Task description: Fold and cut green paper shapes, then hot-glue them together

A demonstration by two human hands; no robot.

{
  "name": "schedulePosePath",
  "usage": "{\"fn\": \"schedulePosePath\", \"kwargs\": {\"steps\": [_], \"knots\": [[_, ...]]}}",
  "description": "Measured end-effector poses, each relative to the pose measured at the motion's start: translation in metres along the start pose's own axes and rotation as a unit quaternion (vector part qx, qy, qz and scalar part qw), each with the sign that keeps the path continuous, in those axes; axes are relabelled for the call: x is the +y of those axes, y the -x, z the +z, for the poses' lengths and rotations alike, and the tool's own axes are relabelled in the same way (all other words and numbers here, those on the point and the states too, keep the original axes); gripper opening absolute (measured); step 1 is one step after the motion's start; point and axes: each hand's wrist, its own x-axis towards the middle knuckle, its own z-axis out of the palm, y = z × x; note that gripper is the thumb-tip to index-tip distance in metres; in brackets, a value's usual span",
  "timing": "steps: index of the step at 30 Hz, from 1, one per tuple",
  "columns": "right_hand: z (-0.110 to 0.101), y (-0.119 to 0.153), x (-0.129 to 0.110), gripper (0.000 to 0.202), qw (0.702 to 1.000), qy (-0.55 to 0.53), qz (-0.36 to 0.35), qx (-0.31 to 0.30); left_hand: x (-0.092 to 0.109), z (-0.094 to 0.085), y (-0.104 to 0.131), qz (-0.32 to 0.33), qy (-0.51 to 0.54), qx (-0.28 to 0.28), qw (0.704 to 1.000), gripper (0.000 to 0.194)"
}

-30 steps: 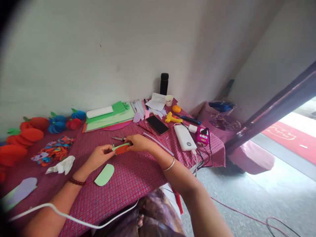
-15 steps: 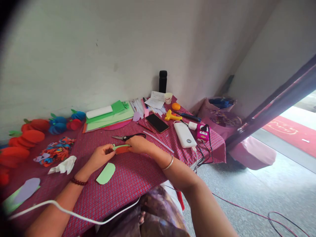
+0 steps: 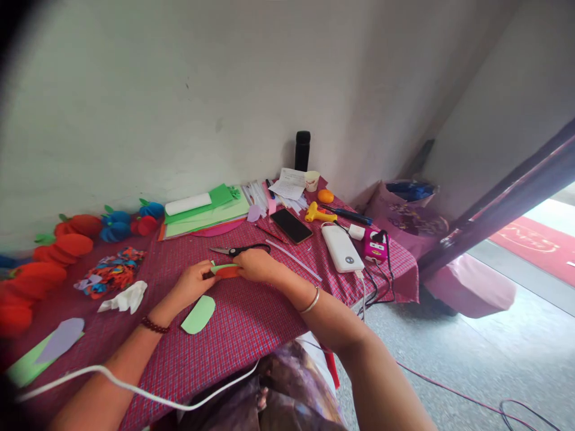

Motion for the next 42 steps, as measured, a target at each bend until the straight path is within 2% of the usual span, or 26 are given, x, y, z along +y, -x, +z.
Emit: {"fn": "schedulePosePath", "kwargs": {"steps": [3,6,10,13,17,20,25,30,36,39,42], "knots": [[-0.002,-0.002,0.003,0.006,0.995,-0.099,0.018,0.006,0.009,-0.002,0.002,-0.017,0.063,0.022,0.998,0.009],[-0.001,-0.005,0.004,0.013,0.972,-0.233,0.030,-0.006,0.024,-0.004,0.008,-0.038,0.141,0.062,0.987,0.013],[0.004,-0.006,-0.002,0.036,0.913,-0.406,0.043,-0.023,0.043,0.001,0.019,-0.054,0.233,0.111,0.965,0.019],[0.008,-0.006,-0.010,0.043,0.862,-0.503,0.053,-0.034,0.048,0.007,0.025,-0.074,0.260,0.103,0.957,0.027],[0.010,-0.006,-0.017,0.038,0.802,-0.591,0.070,-0.056,0.046,0.014,0.029,-0.101,0.257,0.073,0.958,0.036],[0.011,-0.006,-0.019,0.032,0.765,-0.633,0.087,-0.079,0.046,0.014,0.031,-0.111,0.248,0.072,0.960,0.038],[0.015,-0.006,-0.018,0.027,0.730,-0.667,0.093,-0.118,0.045,0.013,0.033,-0.106,0.219,0.098,0.965,0.040],[0.020,-0.005,-0.017,0.032,0.726,-0.674,0.079,-0.116,0.041,0.015,0.036,-0.095,0.158,0.142,0.973,0.032],[0.028,-0.008,-0.025,0.038,0.757,-0.647,0.072,-0.058,0.043,0.016,0.040,-0.092,0.115,0.178,0.973,0.036],[0.028,-0.009,-0.030,0.036,0.784,-0.618,0.058,-0.010,0.043,0.013,0.038,-0.093,0.130,0.168,0.973,0.032],[0.021,-0.007,-0.030,0.027,0.820,-0.571,0.032,0.006,0.043,0.004,0.033,-0.090,0.177,0.117,0.973,0.017]]}}
